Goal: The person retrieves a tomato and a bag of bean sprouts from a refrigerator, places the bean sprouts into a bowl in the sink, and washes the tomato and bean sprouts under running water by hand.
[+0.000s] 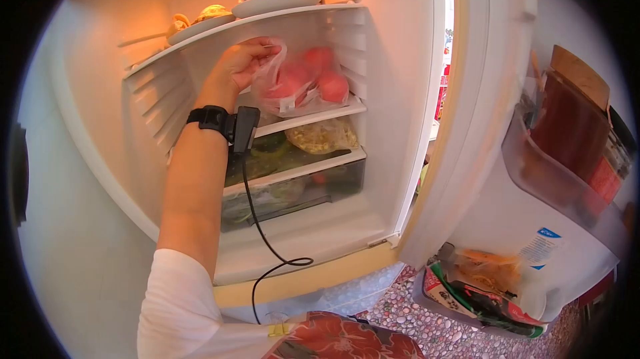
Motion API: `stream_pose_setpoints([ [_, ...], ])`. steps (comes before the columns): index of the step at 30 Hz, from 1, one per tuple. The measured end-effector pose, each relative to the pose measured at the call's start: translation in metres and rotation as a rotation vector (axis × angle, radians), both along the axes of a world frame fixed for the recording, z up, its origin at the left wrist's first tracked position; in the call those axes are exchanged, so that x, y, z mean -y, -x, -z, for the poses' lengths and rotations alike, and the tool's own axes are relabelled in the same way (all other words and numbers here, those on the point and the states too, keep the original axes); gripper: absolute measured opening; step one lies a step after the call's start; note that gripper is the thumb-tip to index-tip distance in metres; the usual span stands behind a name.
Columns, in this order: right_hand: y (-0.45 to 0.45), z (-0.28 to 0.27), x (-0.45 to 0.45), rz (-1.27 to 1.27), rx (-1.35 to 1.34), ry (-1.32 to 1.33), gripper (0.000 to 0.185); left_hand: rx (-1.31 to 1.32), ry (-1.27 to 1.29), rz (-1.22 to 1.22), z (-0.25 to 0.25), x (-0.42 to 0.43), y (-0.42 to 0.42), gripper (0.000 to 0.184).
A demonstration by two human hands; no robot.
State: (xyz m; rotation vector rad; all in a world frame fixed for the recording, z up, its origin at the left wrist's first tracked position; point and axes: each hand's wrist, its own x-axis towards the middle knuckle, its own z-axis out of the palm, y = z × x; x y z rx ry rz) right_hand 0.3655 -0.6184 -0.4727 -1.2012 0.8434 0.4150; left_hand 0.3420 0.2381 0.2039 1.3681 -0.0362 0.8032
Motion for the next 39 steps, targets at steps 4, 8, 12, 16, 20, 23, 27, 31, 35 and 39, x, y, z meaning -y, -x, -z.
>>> stream_pose_setpoints([
  [4,0.001,0.072,0.001,-0.246,0.066,-0.548,0.025,-0.386,-0.536,-0.152,-0.002,-0.043,-0.016,0.022],
  [8,0.035,0.033,-0.030,-0.064,-0.050,0.019,0.029,-0.839,-1.080,-0.359,-0.007,-0.025,-0.019,0.042],
  [12,0.055,0.000,-0.063,-0.083,-0.081,0.052,0.028,-0.714,-1.106,-0.148,0.006,-0.026,-0.032,0.044],
  [16,0.070,-0.013,-0.077,-0.089,-0.099,0.052,0.027,-1.014,-1.286,-0.045,-0.006,-0.016,-0.034,0.052],
  [20,0.089,-0.023,-0.081,-0.076,-0.108,0.050,0.027,-0.999,-1.136,-0.112,-0.004,-0.008,-0.026,0.049],
  [23,0.101,-0.025,-0.084,-0.076,-0.116,0.042,0.027,-0.791,-0.936,-0.042,0.018,-0.046,-0.040,0.049],
  [27,0.118,-0.021,-0.073,-0.082,-0.130,0.017,0.027,-0.856,-1.130,-0.184,0.023,-0.025,-0.021,0.047],
  [31,0.104,0.012,-0.064,-0.014,-0.144,-0.074,0.029,-0.750,-0.918,-0.441,0.023,0.004,-0.014,0.035],
  [35,0.111,-0.009,-0.054,-0.147,-0.070,0.232,0.016,-0.077,-0.181,-0.556,0.043,-0.013,0.003,0.030],
  [39,0.105,0.057,0.006,-0.183,0.003,0.232,0.020,0.275,0.278,-0.507,0.042,0.028,0.045,0.036],
])
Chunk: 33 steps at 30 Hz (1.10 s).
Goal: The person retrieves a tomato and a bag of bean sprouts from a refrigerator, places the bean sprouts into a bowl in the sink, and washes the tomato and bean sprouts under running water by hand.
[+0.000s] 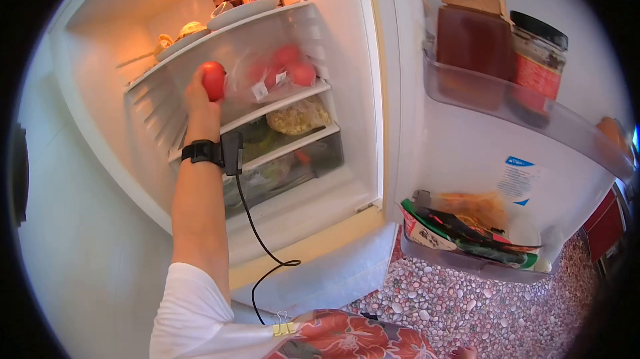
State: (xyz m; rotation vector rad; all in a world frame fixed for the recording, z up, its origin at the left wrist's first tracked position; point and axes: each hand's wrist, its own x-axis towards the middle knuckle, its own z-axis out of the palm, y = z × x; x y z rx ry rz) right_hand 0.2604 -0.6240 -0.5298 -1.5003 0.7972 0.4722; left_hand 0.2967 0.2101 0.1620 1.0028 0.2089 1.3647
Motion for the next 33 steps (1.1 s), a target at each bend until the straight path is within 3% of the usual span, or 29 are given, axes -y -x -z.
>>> stream_pose_setpoints([
  [1,0.003,0.000,0.005,0.024,0.033,0.017,0.017,0.046,0.083,0.010,0.003,0.017,0.017,0.037],
  [2,0.002,-0.001,0.011,-0.296,0.226,0.351,0.012,0.095,0.145,0.132,0.007,0.030,0.032,0.038],
  [4,-0.002,-0.027,0.004,-0.742,0.285,0.646,0.008,0.196,0.263,0.375,0.019,0.058,0.059,0.041],
  [6,-0.013,-0.049,-0.017,-1.427,0.453,1.058,0.010,0.072,0.235,0.559,0.040,0.102,0.090,0.045],
  [8,-0.029,-0.104,-0.061,-1.691,0.600,1.163,0.016,-0.055,0.227,0.835,0.077,0.138,0.109,0.048],
  [9,-0.046,-0.062,-0.059,-1.395,0.730,1.058,0.026,-0.111,0.217,1.008,0.096,0.152,0.116,0.050],
  [10,-0.030,-0.202,-0.129,-1.219,0.552,0.714,0.031,-0.192,0.288,0.942,0.114,0.175,0.117,0.051],
  [11,-0.047,-0.191,-0.139,-1.280,0.709,0.733,0.032,-0.271,0.354,0.874,0.131,0.199,0.116,0.053],
  [13,-0.046,-0.284,-0.202,-1.227,0.742,0.390,0.031,-0.504,0.362,1.030,0.174,0.223,0.121,0.052],
  [14,-0.055,-0.287,-0.221,-1.246,0.763,0.228,0.034,-0.582,0.348,0.976,0.196,0.236,0.118,0.052],
  [15,-0.052,-0.327,-0.247,-1.269,0.626,0.135,0.045,-0.633,0.231,1.014,0.196,0.259,0.119,0.053],
  [17,-0.049,-0.350,-0.288,-0.962,0.175,-0.780,0.057,-0.825,-0.248,0.874,0.244,0.283,0.098,0.054],
  [18,-0.046,-0.364,-0.308,-0.924,0.112,-0.937,0.059,-1.024,-0.617,0.723,0.252,0.298,0.092,0.054],
  [19,-0.040,-0.378,-0.328,-0.884,0.044,-1.094,0.061,-1.036,-0.798,0.665,0.244,0.319,0.092,0.057],
  [20,-0.037,-0.384,-0.339,-0.842,-0.030,-1.250,0.063,-0.986,-0.895,0.664,0.269,0.331,0.080,0.059],
  [21,-0.039,-0.377,-0.345,-0.783,-0.051,-1.252,0.061,-0.936,-0.992,0.661,0.291,0.335,0.071,0.060],
  [24,-0.049,-0.348,-0.345,-0.664,-0.058,-1.230,0.055,-0.971,-0.880,0.957,0.258,0.317,0.066,0.058],
  [25,-0.051,-0.342,-0.335,-0.665,-0.033,-1.211,0.052,-1.046,-0.988,0.963,0.246,0.295,0.059,0.052],
  [28,-0.053,-0.321,-0.292,-0.630,0.022,-1.123,0.046,-0.976,-1.142,0.331,0.207,0.212,0.042,0.049],
  [29,-0.053,-0.308,-0.278,-0.561,0.093,-1.045,0.048,-1.067,-1.195,0.158,0.185,0.179,0.027,0.050],
  [33,-0.031,-0.271,-0.222,-0.146,0.150,-0.839,0.045,-1.387,-1.207,-0.136,0.126,0.093,-0.028,0.071],
])
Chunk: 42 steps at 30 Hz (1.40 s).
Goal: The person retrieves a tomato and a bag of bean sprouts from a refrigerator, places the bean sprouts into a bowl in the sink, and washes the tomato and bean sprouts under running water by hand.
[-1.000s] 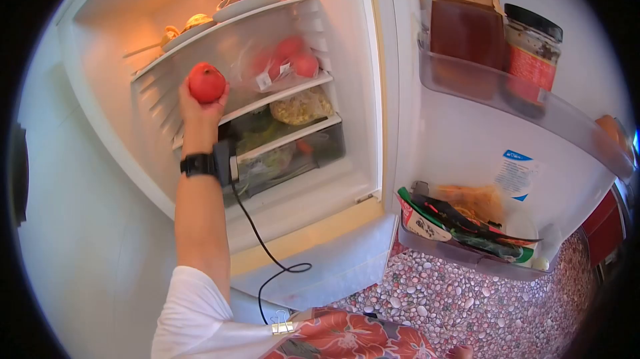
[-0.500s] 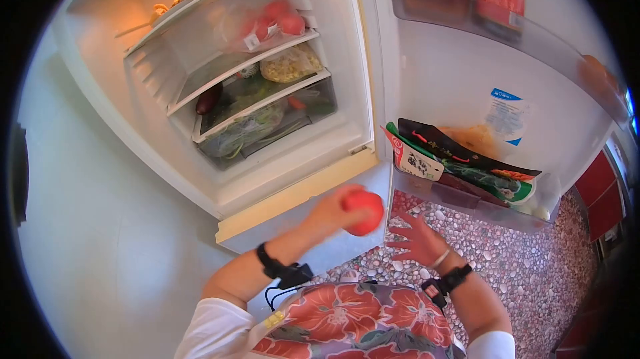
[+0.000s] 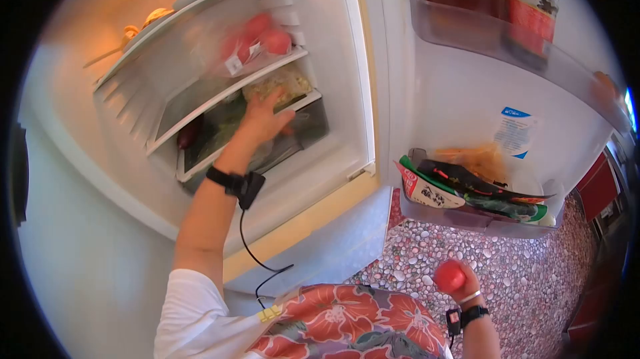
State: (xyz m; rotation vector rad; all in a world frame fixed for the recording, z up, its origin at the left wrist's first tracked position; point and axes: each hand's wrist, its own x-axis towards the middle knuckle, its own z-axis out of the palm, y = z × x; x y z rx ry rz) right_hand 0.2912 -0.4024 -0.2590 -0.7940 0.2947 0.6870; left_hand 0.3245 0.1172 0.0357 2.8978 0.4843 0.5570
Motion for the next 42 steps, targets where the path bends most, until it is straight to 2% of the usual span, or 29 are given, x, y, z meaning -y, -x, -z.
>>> stream_pose_setpoints([
  [1,0.009,-0.006,0.012,0.011,-0.025,0.003,0.041,-0.015,-0.060,-0.050,-0.009,-0.010,-0.016,0.073],
  [3,0.027,0.009,0.030,0.107,-0.049,0.083,0.046,-0.013,-0.128,-0.104,-0.022,-0.031,-0.049,0.077],
  [5,0.050,0.018,0.040,0.242,-0.087,0.144,0.048,0.014,-0.140,-0.113,-0.015,-0.057,-0.089,0.079],
  [6,0.062,0.026,0.045,0.302,-0.117,0.152,0.048,0.156,-0.081,-0.106,-0.008,-0.066,-0.105,0.074],
  [10,0.108,0.050,0.061,0.472,-0.211,0.150,0.049,0.271,-0.100,-0.068,-0.012,-0.111,-0.144,0.059],
  [15,0.151,0.063,0.077,0.545,-0.209,0.122,0.051,0.496,-0.058,0.015,0.004,-0.150,-0.143,0.049],
  [16,0.154,0.059,0.078,0.581,-0.240,0.117,0.052,0.666,-0.244,0.058,0.010,-0.143,-0.134,0.044],
  [19,0.155,0.074,0.102,0.597,-0.233,0.130,0.052,0.674,0.709,0.117,0.014,-0.130,-0.110,0.044],
  [20,0.150,0.064,0.100,0.654,-0.245,0.176,0.053,0.825,0.884,0.050,-0.001,-0.089,-0.085,0.046],
  [23,0.126,0.060,0.121,0.634,-0.190,0.143,0.052,0.951,1.230,0.196,0.004,-0.072,-0.053,0.044],
  [24,0.115,0.057,0.130,0.664,-0.171,0.137,0.052,0.941,1.142,0.152,0.007,-0.068,-0.039,0.038],
  [27,0.080,0.016,0.142,0.723,-0.140,0.134,0.050,0.942,1.341,0.221,0.024,-0.068,-0.001,0.033],
  [29,0.048,0.019,0.175,0.713,-0.022,0.059,0.049,0.913,1.187,0.333,0.032,-0.057,0.039,0.030],
  [31,0.022,0.000,0.191,0.743,-0.022,0.011,0.047,0.834,1.553,0.388,0.037,-0.020,0.082,0.032],
  [32,0.011,0.000,0.207,0.625,0.110,0.007,0.047,0.642,1.814,0.422,0.030,0.017,0.107,0.041],
  [33,-0.001,-0.001,0.215,0.633,0.129,0.069,0.046,0.445,2.006,0.364,0.023,0.053,0.123,0.050],
  [34,-0.004,-0.017,0.213,0.657,0.109,0.080,0.044,0.335,2.034,0.329,0.022,0.090,0.142,0.055],
  [35,-0.010,-0.023,0.214,0.697,0.068,0.086,0.043,0.340,1.930,0.323,0.038,0.106,0.158,0.057],
  [36,-0.014,-0.021,0.220,0.645,0.115,0.051,0.043,0.337,1.950,0.252,0.041,0.146,0.173,0.058],
  [37,-0.011,-0.025,0.218,0.620,0.143,0.095,0.043,0.339,2.025,0.151,0.071,0.141,0.186,0.057],
  [38,-0.009,-0.029,0.217,0.655,0.122,0.061,0.041,0.304,1.915,0.119,0.102,0.131,0.197,0.051],
  [40,-0.023,-0.034,0.212,0.687,0.116,-0.017,0.041,0.249,1.521,0.121,0.165,0.110,0.198,0.037],
  [41,-0.018,-0.056,0.204,0.720,0.101,0.011,0.043,0.235,1.405,0.132,0.194,0.109,0.201,0.031],
  [42,-0.023,-0.052,0.211,0.685,0.170,-0.014,0.044,0.210,1.416,0.142,0.203,0.125,0.196,0.027],
])
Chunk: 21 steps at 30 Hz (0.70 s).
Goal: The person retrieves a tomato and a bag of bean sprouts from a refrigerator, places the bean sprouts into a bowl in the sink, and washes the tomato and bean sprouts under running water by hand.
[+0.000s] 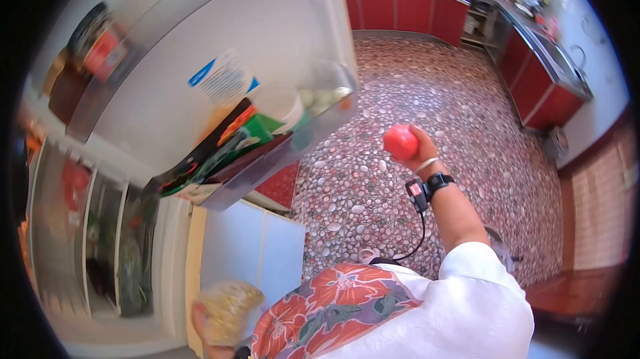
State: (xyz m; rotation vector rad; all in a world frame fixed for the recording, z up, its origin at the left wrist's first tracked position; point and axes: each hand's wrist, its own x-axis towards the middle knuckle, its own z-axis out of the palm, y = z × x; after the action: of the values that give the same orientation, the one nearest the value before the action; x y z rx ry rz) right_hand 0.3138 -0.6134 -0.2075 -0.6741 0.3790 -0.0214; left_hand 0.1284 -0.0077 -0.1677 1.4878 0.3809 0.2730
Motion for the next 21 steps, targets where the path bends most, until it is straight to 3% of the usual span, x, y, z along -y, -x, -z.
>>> stream_pose_setpoints([
  [2,0.004,0.004,-0.001,-0.027,0.044,0.007,0.046,-0.046,-0.009,0.044,0.009,0.013,-0.003,0.020],
  [4,0.007,-0.017,-0.009,-0.017,0.023,0.037,0.048,-0.322,-0.327,0.139,0.018,0.010,-0.024,0.018],
  [7,0.015,-0.023,-0.006,-0.028,-0.006,0.083,0.049,-0.300,-0.287,0.383,0.037,0.040,-0.061,0.018],
  [12,0.048,-0.007,0.020,-0.004,0.027,0.053,0.047,-0.222,-0.164,0.544,0.061,0.133,-0.124,0.018],
  [16,0.093,-0.001,0.067,0.131,-0.026,0.005,0.046,-0.133,-0.225,0.770,0.071,0.223,-0.175,0.018],
  [19,0.125,0.035,0.134,0.268,-0.075,-0.016,0.045,-0.112,-0.319,0.895,0.074,0.308,-0.214,0.021],
  [20,0.136,0.049,0.159,0.345,-0.093,-0.006,0.045,0.047,-0.437,0.948,0.079,0.340,-0.230,0.021],
  [21,0.148,0.063,0.182,0.418,-0.114,-0.001,0.044,-0.083,-0.256,0.973,0.090,0.372,-0.247,0.025],
])
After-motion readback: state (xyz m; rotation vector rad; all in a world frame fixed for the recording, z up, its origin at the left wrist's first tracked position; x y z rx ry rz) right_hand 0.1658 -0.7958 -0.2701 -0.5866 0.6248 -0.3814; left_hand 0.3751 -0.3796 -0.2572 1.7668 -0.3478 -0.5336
